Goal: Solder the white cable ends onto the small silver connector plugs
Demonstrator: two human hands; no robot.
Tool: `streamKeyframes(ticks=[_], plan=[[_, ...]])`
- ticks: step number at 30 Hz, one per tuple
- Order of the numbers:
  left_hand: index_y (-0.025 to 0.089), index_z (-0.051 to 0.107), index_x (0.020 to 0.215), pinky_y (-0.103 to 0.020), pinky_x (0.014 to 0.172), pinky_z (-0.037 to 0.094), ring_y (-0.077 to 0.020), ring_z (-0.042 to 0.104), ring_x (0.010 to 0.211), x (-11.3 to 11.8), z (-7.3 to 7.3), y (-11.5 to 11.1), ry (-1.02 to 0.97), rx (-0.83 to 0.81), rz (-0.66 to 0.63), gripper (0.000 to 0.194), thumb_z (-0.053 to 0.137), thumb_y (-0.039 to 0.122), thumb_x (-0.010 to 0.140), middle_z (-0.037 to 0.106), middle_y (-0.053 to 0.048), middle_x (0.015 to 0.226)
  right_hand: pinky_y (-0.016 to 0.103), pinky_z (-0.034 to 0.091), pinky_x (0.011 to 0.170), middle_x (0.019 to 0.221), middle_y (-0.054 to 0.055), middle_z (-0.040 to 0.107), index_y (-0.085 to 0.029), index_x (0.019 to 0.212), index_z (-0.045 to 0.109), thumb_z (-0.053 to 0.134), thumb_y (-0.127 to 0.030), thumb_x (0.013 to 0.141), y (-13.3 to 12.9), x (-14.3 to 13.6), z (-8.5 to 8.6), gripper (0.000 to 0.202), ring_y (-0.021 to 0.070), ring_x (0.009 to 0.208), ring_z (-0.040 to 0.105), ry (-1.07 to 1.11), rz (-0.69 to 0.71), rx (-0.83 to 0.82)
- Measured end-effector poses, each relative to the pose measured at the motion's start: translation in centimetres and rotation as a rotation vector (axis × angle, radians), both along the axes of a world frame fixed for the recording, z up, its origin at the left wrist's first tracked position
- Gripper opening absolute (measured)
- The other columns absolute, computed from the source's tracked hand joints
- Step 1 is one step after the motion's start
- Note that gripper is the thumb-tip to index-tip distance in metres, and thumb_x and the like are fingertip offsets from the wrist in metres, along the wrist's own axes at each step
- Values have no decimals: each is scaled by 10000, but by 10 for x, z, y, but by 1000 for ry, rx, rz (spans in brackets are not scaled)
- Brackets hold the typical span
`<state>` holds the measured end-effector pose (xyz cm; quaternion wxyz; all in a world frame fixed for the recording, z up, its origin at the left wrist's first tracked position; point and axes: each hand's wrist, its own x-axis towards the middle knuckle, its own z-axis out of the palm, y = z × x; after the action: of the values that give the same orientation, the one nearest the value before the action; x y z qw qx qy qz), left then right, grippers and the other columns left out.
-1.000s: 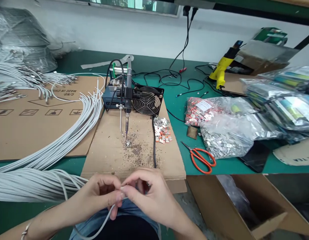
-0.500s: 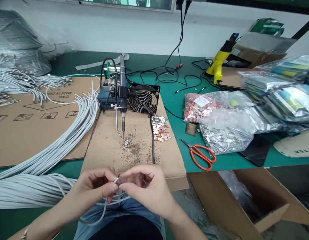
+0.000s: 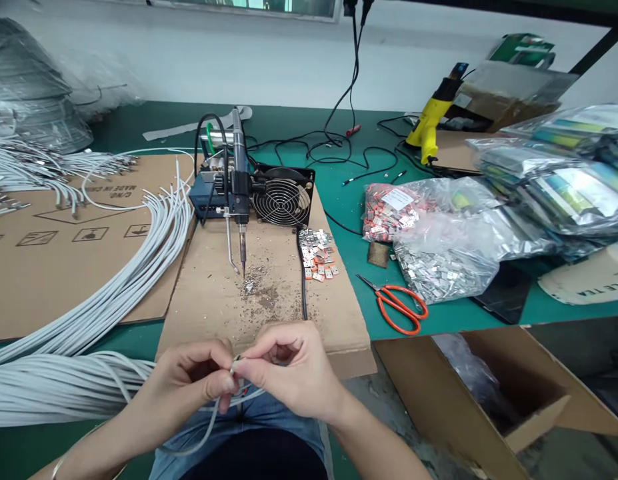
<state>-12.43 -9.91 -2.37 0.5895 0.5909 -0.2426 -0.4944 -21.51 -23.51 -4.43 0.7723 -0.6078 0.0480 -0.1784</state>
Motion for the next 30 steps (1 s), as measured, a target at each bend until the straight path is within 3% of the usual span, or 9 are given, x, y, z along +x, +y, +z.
streamKeyframes(ticks=[4,7,10,13,17,20,23,26,30], plan=[[126,588,584,-221,494,392,-99,502,460,0,-3,-2,180,-14,28,410,761,497,608,541,16,518,184,420,392,528,-10,591,-165,598,612,735,-239,701,18,6,-10,176,97,439,546,-52,-34,271],[126,581,579,-219,484,390,-95,495,455,1,-2,-1,195,-10,48,415,768,496,597,525,22,522,173,418,400,538,-19,589,-167,619,614,731,-218,710,21,8,-12,156,90,447,547,-87,-29,302],[131,578,601,-209,494,358,-88,466,476,2,0,3,66,5,37,333,719,419,690,500,30,520,173,404,430,559,-13,581,-156,642,628,736,-150,682,10,6,-6,116,83,485,520,-25,11,142],[132,619,669,-210,517,341,-96,462,534,4,3,8,-195,8,-33,201,628,293,789,507,21,565,181,344,424,527,-29,511,-143,714,649,723,-156,684,-8,2,7,81,74,475,430,150,158,-105],[139,649,701,-212,526,329,-100,464,566,4,6,9,-399,15,-100,150,596,222,814,526,14,597,194,329,428,524,-28,487,-139,678,643,699,-178,706,-23,-2,19,74,78,481,406,218,247,-328],[136,619,645,-209,515,325,-94,456,530,3,5,6,-210,18,-85,189,647,274,772,513,22,557,204,317,421,520,-13,513,-140,644,647,691,-160,715,-20,-1,13,87,83,473,421,76,197,-307],[133,583,604,-209,493,332,-89,468,475,1,1,1,87,8,-61,299,714,385,698,509,24,524,213,341,433,564,10,572,-152,646,652,684,-95,695,-11,2,-1,81,93,483,467,-93,135,-170],[127,578,593,-205,480,347,-85,478,447,1,-5,-2,189,-17,-38,356,738,438,661,512,23,511,219,375,452,589,13,589,-169,646,622,646,-76,711,-1,5,-10,116,104,499,498,-197,22,-96],[140,550,608,-205,470,362,-81,449,440,0,-9,-1,134,-20,-13,340,723,422,686,473,42,511,243,375,486,582,19,566,-162,662,601,635,-63,710,0,2,-1,116,117,521,488,-290,-126,-483]])
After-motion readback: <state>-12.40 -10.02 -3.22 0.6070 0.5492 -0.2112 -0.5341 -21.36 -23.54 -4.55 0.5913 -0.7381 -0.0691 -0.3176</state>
